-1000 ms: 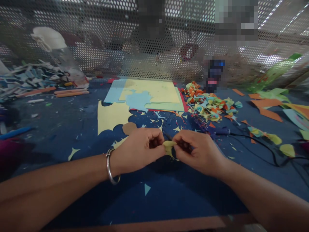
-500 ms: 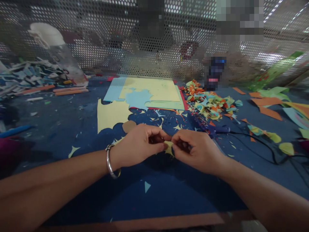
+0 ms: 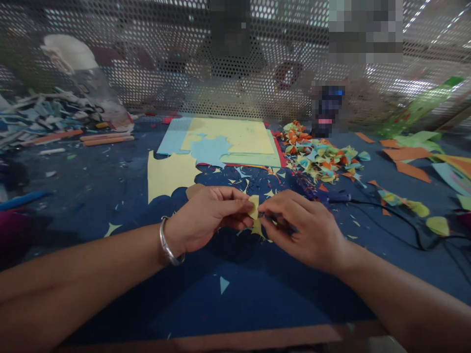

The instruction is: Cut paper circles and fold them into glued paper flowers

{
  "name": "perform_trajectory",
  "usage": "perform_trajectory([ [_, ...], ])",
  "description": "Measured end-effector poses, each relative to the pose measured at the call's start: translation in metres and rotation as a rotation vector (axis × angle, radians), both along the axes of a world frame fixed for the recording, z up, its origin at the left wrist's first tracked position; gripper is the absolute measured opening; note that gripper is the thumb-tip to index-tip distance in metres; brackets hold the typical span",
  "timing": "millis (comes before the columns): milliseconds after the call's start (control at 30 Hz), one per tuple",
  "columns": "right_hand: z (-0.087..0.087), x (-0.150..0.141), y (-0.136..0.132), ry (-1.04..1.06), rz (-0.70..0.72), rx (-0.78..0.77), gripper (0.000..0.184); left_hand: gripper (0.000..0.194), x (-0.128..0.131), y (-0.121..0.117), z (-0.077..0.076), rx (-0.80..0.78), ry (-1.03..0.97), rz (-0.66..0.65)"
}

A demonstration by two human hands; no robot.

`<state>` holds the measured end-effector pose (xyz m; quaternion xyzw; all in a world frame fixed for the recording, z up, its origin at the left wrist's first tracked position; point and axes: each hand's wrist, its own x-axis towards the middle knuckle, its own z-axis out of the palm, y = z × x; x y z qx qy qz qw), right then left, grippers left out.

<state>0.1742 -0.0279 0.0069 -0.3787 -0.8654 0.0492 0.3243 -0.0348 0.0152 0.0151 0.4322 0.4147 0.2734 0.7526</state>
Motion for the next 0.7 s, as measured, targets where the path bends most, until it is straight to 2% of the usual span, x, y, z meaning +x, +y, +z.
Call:
perform_trajectory([
  [167,0.0002,-0.0001,0.0017,-0.056,0.070,0.031,0.009,0.019,-0.0007,-0.0021,-0.0010,-0.029,0.005,-0.014],
  [533,0.0019,-0.0015,0.0015,-0.121,0.074,0.107,0.007,0.018,0.0022,-0.0080,0.0003,-0.046,-0.018,0.022],
  [700,0.0036,-0.0044,0.0015,-0.067,0.067,0.047,0.010,0.016,0.0031,-0.0089,-0.0020,0.040,-0.026,-0.014],
])
